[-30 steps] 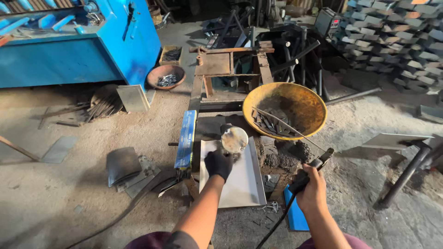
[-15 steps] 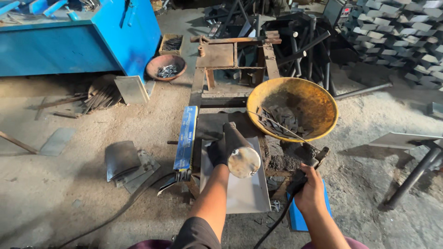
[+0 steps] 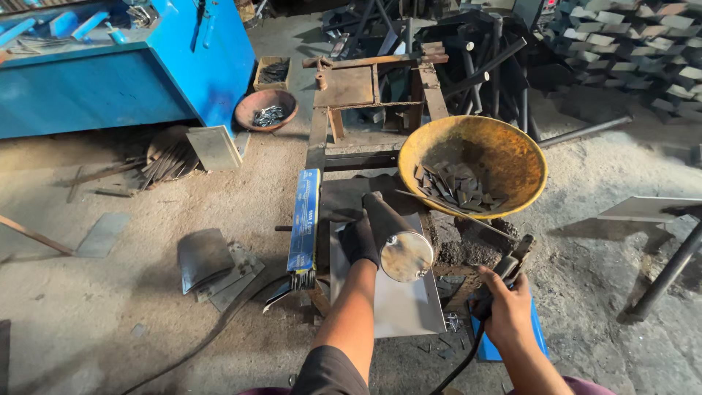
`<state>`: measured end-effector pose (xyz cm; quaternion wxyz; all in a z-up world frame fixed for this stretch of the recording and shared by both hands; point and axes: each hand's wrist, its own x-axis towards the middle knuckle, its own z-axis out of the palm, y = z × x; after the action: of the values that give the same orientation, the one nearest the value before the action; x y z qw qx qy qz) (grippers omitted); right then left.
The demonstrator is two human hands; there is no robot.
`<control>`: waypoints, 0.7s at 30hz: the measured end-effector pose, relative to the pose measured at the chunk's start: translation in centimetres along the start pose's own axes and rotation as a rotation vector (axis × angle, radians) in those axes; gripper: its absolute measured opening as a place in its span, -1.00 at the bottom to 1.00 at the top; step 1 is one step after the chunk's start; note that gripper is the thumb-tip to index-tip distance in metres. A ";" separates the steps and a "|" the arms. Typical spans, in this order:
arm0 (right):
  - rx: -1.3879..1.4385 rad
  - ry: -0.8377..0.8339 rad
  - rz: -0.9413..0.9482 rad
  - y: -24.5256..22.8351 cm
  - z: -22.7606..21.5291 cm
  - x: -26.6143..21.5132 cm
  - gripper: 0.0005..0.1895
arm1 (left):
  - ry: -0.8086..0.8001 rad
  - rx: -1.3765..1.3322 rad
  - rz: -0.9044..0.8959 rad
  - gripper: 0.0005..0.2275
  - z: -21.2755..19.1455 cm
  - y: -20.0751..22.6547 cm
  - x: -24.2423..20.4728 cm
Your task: The person welds a metal pipe to a flat metal sheet using a welding torch. They reposition the pipe and sheet multiple times to weld different sections, creating bright sparks and molten metal at the joints.
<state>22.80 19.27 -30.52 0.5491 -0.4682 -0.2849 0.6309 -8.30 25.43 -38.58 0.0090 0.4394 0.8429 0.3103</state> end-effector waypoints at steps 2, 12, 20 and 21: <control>-0.027 -0.027 -0.032 0.6 0.1 0.0 -0.62 | 0.029 -0.015 0.008 -0.64 0.4 -0.2 0.3; -0.407 -0.114 -0.335 1.8 0.4 -1.4 -0.51 | 0.019 0.095 -0.011 -0.68 3.7 -2.3 1.5; -0.597 -0.114 -0.428 0.9 1.7 -3.6 -0.37 | -0.117 -0.296 -0.062 -0.68 0.5 0.0 -0.3; -0.619 -0.120 -0.480 1.0 1.8 -3.7 -0.37 | -0.135 -0.400 -0.120 -0.67 -0.5 1.0 -0.9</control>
<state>20.60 15.79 -29.62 0.4963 -0.4941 -0.5946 0.3949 -7.18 24.97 -37.87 0.1706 0.3978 0.7867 0.4402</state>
